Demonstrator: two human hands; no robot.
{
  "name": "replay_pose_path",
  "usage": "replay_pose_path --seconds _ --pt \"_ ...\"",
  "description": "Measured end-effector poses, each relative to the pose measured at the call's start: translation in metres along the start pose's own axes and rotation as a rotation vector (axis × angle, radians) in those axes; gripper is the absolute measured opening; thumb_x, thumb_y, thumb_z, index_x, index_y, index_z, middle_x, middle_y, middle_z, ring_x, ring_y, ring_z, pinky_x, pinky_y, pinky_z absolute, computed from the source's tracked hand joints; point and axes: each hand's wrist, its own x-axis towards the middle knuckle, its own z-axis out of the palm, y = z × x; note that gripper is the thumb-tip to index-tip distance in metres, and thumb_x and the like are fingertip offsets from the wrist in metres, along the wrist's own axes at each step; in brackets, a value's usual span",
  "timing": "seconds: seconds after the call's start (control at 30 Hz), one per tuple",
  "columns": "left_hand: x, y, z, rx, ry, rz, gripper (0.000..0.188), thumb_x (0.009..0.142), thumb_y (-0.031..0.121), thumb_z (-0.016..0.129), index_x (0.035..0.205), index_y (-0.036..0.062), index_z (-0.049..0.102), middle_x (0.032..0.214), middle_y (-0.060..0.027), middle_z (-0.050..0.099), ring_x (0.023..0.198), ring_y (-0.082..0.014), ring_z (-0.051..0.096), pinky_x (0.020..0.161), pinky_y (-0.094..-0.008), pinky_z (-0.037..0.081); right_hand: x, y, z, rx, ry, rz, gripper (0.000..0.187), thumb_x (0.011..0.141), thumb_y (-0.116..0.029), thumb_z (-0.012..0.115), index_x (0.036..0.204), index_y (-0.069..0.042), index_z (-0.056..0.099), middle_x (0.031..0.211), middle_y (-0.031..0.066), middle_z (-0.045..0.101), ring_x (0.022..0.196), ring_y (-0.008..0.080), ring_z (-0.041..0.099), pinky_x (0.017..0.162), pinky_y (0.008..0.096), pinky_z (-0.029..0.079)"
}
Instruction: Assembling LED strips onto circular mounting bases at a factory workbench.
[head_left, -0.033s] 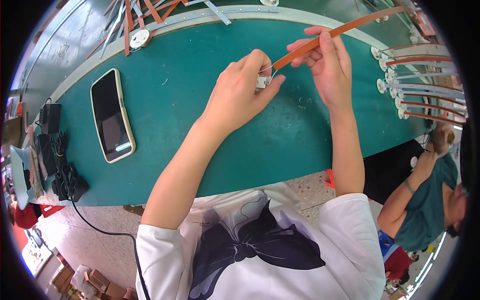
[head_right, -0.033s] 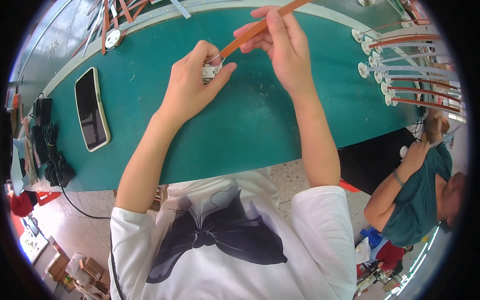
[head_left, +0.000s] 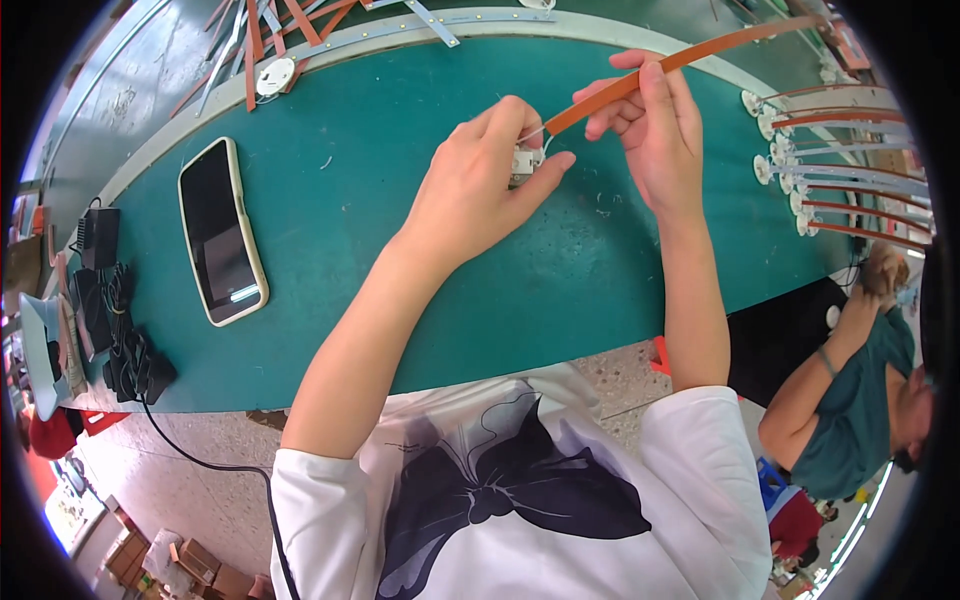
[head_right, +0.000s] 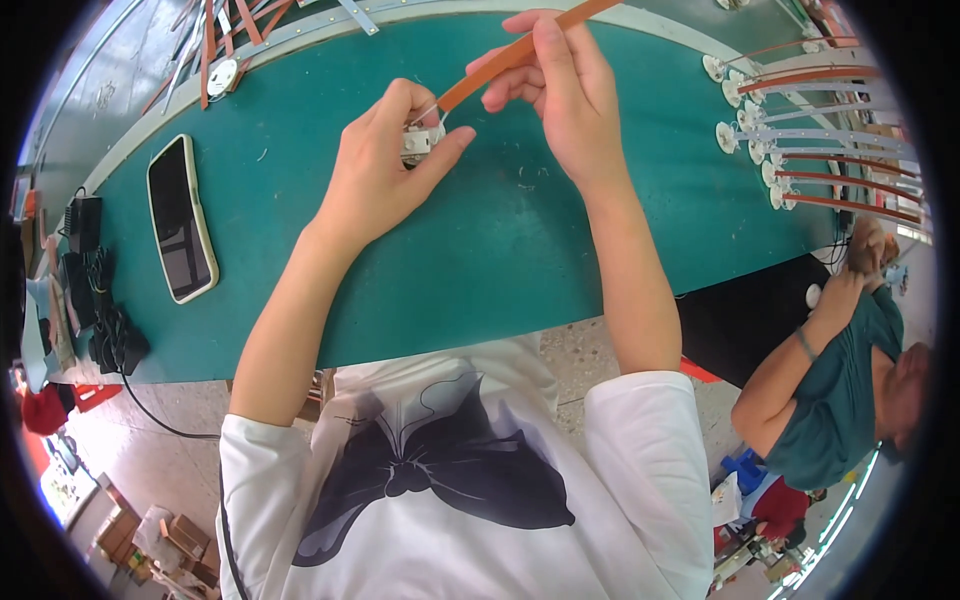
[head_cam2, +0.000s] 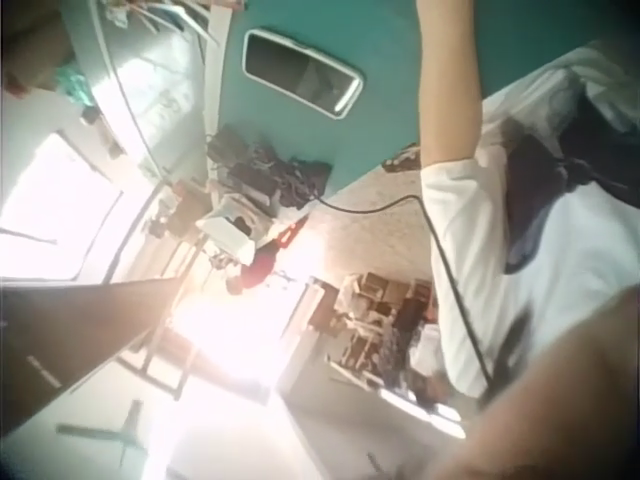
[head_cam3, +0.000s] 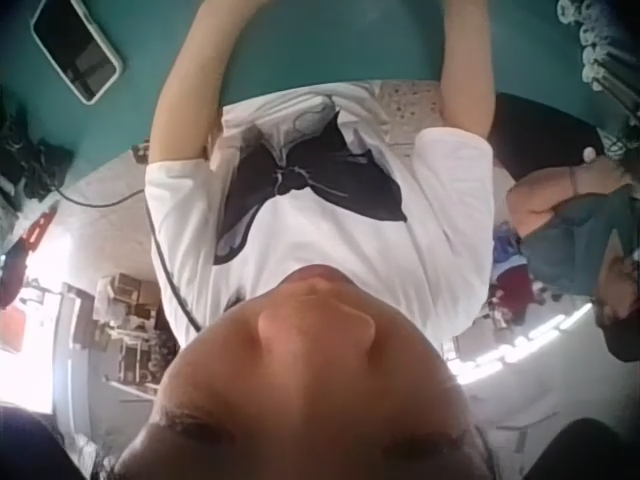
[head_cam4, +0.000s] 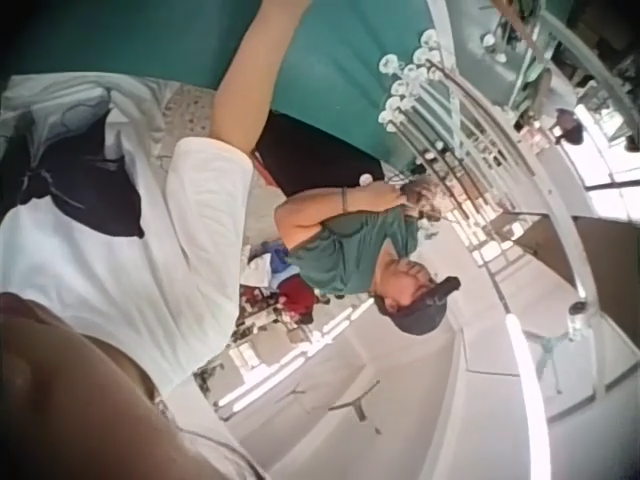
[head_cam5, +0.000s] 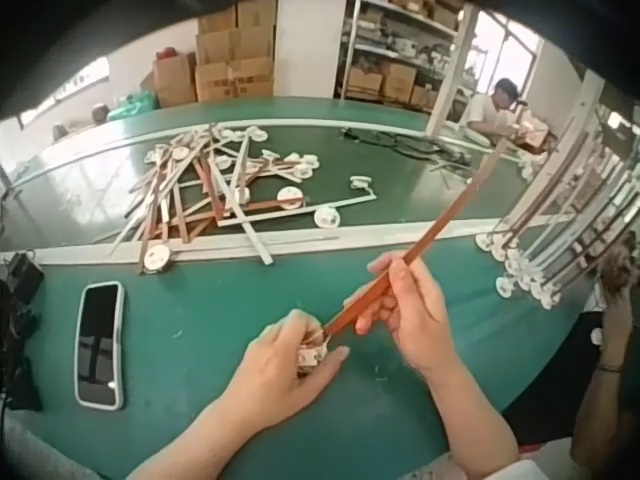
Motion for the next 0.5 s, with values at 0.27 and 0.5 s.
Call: replay_pose_path --seconds 0.27,0.5 --pt "0.002 -0.011 0.001 0.100 0.201 0.157 0.028 0.075 0.008 0.074 0.097 0.0003 0.059 0.092 -0.0114 0.058 0.077 -0.0280 0.062 0.072 -0.0360 0.053 -0.007 0.005 0.003 0.083 -0.062 0.013 0.023 0.103 -0.024 0.043 0.111 -0.003 0.048 0.096 0.0195 0.066 0.081 0.0167 0.064 0.077 0.0299 0.053" --pt "0.001 -0.021 -0.018 0.138 0.158 0.236 0.032 0.069 0.014 0.079 0.093 0.0004 0.063 0.098 -0.0123 0.064 0.082 -0.0285 0.063 0.074 -0.0356 0.052 -0.007 0.011 0.009 -0.210 -0.056 0.049 0.021 0.097 -0.015 0.057 0.111 0.002 0.055 0.103 0.0122 0.065 0.089 0.0170 0.065 0.083 0.0308 0.054"
